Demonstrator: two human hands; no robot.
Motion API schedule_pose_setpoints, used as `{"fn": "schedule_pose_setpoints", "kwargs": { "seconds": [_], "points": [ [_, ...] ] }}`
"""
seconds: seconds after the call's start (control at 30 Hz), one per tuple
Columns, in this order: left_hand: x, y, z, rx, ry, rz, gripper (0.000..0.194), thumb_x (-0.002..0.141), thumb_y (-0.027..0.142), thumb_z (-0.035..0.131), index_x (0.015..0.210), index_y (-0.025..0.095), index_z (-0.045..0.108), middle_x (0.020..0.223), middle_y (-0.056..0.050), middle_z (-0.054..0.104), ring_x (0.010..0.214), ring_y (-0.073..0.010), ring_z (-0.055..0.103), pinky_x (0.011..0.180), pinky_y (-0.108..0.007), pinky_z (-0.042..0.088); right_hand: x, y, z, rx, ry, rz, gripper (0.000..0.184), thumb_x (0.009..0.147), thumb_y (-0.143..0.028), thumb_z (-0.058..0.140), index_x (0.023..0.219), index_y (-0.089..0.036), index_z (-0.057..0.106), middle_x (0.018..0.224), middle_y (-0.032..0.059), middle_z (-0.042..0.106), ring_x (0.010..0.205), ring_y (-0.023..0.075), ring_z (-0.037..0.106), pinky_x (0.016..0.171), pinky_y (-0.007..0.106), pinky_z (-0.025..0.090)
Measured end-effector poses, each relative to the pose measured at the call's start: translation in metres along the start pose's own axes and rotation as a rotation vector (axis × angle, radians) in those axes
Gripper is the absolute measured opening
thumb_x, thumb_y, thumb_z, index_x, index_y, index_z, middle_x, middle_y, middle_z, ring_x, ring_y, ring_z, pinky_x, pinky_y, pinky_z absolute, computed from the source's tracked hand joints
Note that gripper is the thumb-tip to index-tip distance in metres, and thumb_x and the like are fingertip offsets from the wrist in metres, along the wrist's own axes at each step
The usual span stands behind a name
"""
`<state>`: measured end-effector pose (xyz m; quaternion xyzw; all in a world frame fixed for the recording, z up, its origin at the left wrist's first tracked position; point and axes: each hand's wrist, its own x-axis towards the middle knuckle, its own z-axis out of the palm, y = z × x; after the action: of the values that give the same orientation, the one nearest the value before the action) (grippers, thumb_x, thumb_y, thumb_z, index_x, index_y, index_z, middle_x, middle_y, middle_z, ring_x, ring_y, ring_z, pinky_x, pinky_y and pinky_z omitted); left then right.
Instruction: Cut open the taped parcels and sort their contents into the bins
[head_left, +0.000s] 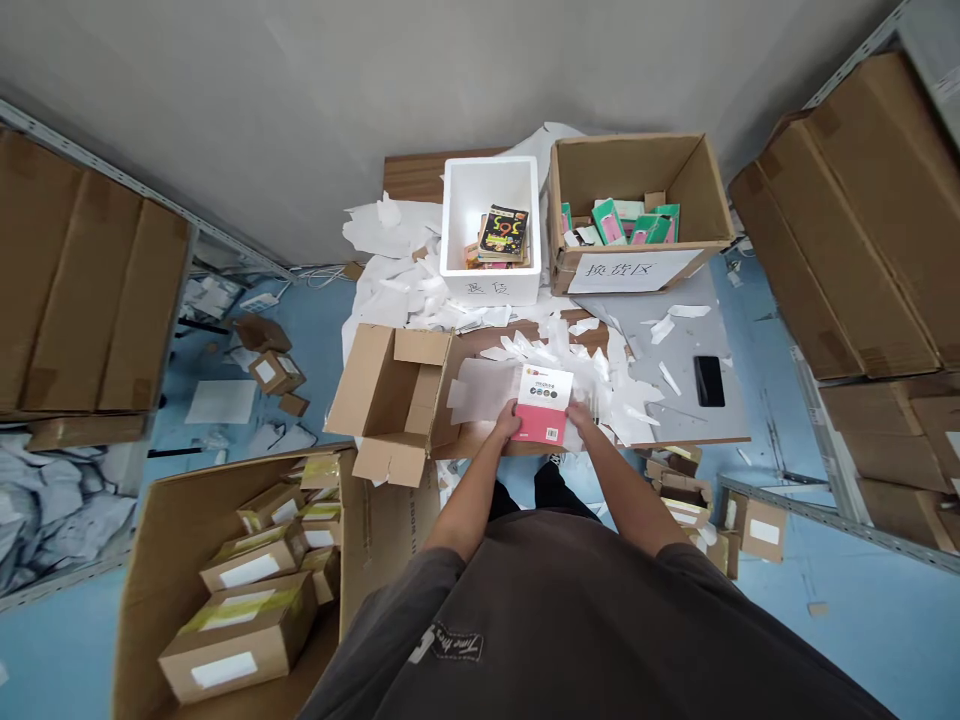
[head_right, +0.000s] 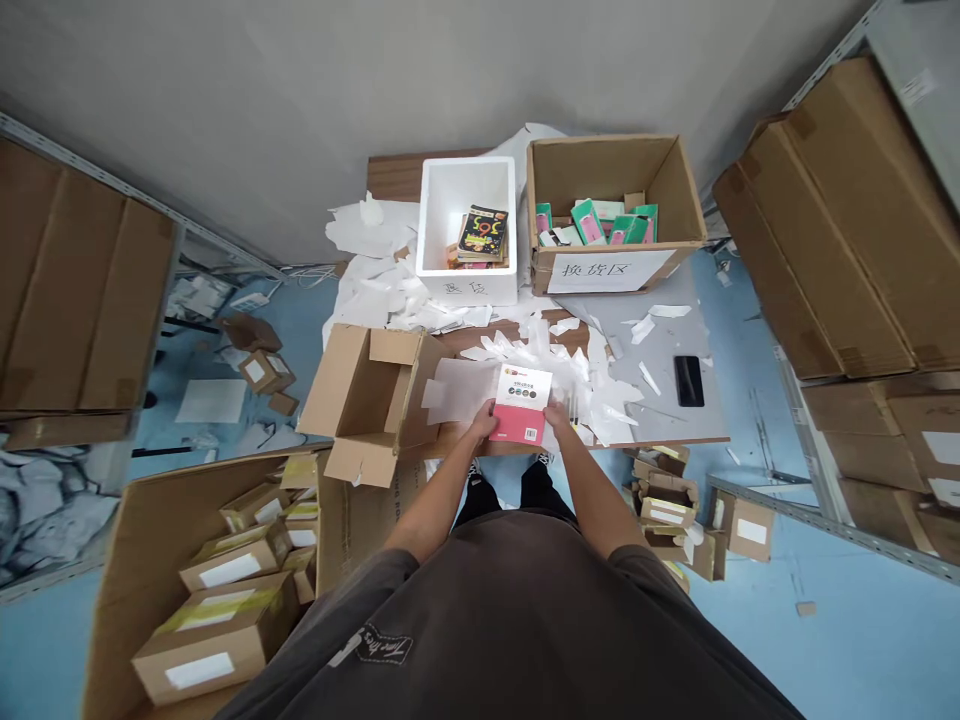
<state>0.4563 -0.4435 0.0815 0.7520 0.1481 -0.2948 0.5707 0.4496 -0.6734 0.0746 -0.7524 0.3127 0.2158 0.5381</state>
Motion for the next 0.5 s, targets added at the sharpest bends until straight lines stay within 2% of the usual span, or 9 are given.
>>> {"fn": "schedule_pose_setpoints", "kwargs": {
  "seconds": [0.07, 0.13, 0.2, 0.27, 0.33, 0.4, 0.5],
  "points": [
    [-0.013, 0.007, -0.004, -0.101, -0.047, 0.002, 0.065, 0.078, 0.021, 0.077, 0.142, 0.022, 0.066, 0.115, -0.012, 0.080, 0.101, -0.0276, 0.074, 0.088, -0.041, 0.061, -0.014, -0.010, -0.005, 0.027, 0.031, 0.038, 0.029, 0.073, -0.028, 0.061, 0.101, -0.020, 0.060, 0.079, 0.0016, 0.070, 0.074, 0.0211, 0.068, 0.069, 0.031, 0.057],
    [-0.028, 0.015, -0.016, -0.239, -0.100, 0.013, 0.076, 0.080, 0.025, 0.077, 0.153, 0.027, 0.059, 0.122, -0.012, 0.078, 0.104, -0.0267, 0.075, 0.090, -0.042, 0.061, -0.030, -0.025, -0.017, 0.138, 0.004, 0.037, 0.037, 0.071, -0.030, 0.065, 0.108, -0.022, 0.059, 0.084, 0.0017, 0.074, 0.078, 0.0227, 0.071, 0.071, 0.033, 0.059],
    [-0.043, 0.026, -0.036, -0.371, -0.188, 0.055, 0.088, 0.080, 0.030, 0.079, 0.163, 0.031, 0.049, 0.132, -0.013, 0.075, 0.107, -0.0258, 0.076, 0.092, -0.042, 0.062, -0.047, -0.045, -0.034, 0.318, -0.118, -0.045, 0.051, 0.068, -0.031, 0.071, 0.117, -0.025, 0.060, 0.096, 0.0028, 0.078, 0.085, 0.0251, 0.076, 0.074, 0.036, 0.062],
    [-0.055, 0.039, -0.059, -0.451, -0.294, 0.117, 0.102, 0.078, 0.033, 0.082, 0.170, 0.034, 0.038, 0.143, -0.014, 0.070, 0.112, -0.0252, 0.075, 0.094, -0.041, 0.062, -0.066, -0.066, -0.053, 0.473, -0.308, -0.149, 0.068, 0.065, -0.030, 0.079, 0.130, -0.029, 0.060, 0.114, 0.0047, 0.081, 0.098, 0.0274, 0.079, 0.080, 0.039, 0.064],
    [-0.063, 0.054, -0.080, -0.480, -0.376, 0.188, 0.112, 0.076, 0.034, 0.085, 0.174, 0.037, 0.030, 0.151, -0.014, 0.065, 0.116, -0.0244, 0.074, 0.097, -0.040, 0.061, -0.083, -0.085, -0.065, 0.532, -0.462, -0.221, 0.082, 0.065, -0.029, 0.086, 0.142, -0.033, 0.057, 0.128, 0.0056, 0.080, 0.109, 0.0285, 0.078, 0.087, 0.041, 0.065],
    [-0.068, 0.068, -0.097, -0.483, -0.416, 0.245, 0.116, 0.077, 0.034, 0.087, 0.175, 0.040, 0.026, 0.156, -0.013, 0.062, 0.117, -0.0235, 0.073, 0.098, -0.039, 0.060, -0.096, -0.101, -0.068, 0.546, -0.541, -0.254, 0.090, 0.065, -0.029, 0.090, 0.148, -0.034, 0.055, 0.130, 0.0060, 0.079, 0.112, 0.0284, 0.078, 0.090, 0.042, 0.065],
    [-0.069, 0.080, -0.113, -0.461, -0.413, 0.276, 0.116, 0.077, 0.032, 0.088, 0.175, 0.039, 0.027, 0.158, -0.013, 0.060, 0.116, -0.0236, 0.072, 0.097, -0.038, 0.060, -0.108, -0.113, -0.060, 0.548, -0.546, -0.300, 0.094, 0.062, -0.030, 0.093, 0.149, -0.032, 0.055, 0.122, 0.0058, 0.082, 0.105, 0.0276, 0.080, 0.088, 0.041, 0.066]
  ]
}}
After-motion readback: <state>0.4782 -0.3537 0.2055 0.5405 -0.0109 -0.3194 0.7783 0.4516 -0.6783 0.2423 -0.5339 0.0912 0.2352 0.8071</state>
